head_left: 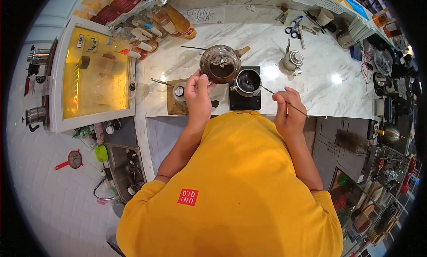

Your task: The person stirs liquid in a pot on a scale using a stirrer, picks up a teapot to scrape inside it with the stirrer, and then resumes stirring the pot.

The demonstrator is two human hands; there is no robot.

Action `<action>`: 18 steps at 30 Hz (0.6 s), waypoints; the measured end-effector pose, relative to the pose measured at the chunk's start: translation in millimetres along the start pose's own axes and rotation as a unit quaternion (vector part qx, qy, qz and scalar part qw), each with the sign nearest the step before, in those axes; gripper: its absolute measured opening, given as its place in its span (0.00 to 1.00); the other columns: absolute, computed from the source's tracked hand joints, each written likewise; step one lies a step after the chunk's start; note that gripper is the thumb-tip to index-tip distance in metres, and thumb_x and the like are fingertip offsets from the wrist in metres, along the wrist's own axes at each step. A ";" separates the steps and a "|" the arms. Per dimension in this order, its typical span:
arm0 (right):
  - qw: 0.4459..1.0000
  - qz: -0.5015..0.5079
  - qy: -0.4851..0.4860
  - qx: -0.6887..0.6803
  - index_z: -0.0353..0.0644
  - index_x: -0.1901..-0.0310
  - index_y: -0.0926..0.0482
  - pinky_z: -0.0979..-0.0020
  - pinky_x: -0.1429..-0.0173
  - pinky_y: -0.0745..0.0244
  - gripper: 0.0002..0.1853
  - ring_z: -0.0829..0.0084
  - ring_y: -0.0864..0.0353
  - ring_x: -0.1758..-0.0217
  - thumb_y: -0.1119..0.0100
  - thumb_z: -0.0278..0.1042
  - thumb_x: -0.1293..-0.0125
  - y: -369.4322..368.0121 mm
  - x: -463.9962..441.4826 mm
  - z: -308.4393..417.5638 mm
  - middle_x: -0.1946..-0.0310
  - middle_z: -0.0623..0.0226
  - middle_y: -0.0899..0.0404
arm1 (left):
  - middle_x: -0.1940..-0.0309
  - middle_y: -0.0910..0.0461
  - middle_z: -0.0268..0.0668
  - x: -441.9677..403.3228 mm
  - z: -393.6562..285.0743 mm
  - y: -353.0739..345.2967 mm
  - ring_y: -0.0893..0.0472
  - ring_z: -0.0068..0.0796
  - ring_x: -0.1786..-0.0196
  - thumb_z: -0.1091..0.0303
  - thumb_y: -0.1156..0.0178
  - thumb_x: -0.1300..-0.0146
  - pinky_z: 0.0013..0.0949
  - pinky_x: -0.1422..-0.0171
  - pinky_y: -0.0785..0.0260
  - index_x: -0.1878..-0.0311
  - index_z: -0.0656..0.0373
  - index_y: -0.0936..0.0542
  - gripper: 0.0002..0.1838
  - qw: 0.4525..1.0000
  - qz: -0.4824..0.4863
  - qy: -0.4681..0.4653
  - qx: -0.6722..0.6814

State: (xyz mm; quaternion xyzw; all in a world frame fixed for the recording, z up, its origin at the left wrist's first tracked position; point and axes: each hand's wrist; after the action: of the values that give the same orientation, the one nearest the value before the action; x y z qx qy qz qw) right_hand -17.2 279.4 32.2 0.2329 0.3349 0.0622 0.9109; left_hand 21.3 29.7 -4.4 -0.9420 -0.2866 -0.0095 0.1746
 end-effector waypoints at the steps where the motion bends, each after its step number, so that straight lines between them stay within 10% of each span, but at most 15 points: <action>1: 1.000 0.009 0.002 -0.002 0.36 0.62 0.20 0.54 0.42 0.21 0.02 0.59 0.20 0.71 0.39 0.19 0.31 -2.7 -1.7 2.3 0.69 0.63 0.18 | 0.34 0.26 0.44 0.4 -0.7 -0.6 0.20 0.30 0.42 0.70 0.47 0.21 0.43 0.36 0.20 0.61 0.61 0.27 0.09 1.000 0.002 0.000 -0.003; 18: 1.000 -0.004 -0.004 0.017 0.34 0.63 0.20 0.55 0.44 0.21 0.02 0.57 0.20 0.68 0.37 0.19 0.32 -1.4 -1.6 1.7 0.67 0.62 0.18 | 0.34 0.26 0.44 2.6 0.8 0.6 0.19 0.30 0.43 0.70 0.46 0.21 0.42 0.36 0.20 0.62 0.62 0.27 0.09 1.000 0.001 0.003 0.002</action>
State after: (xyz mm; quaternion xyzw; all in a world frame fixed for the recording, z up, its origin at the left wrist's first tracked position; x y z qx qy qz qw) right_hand -17.4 277.1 33.7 0.2478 0.3329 0.0519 0.9084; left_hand 23.7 30.8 -5.0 -0.9420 -0.2848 -0.0117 0.1774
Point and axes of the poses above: each hand's wrist, its own x-axis away from the middle knuckle, its own y-axis out of the back of the hand, z = x × y
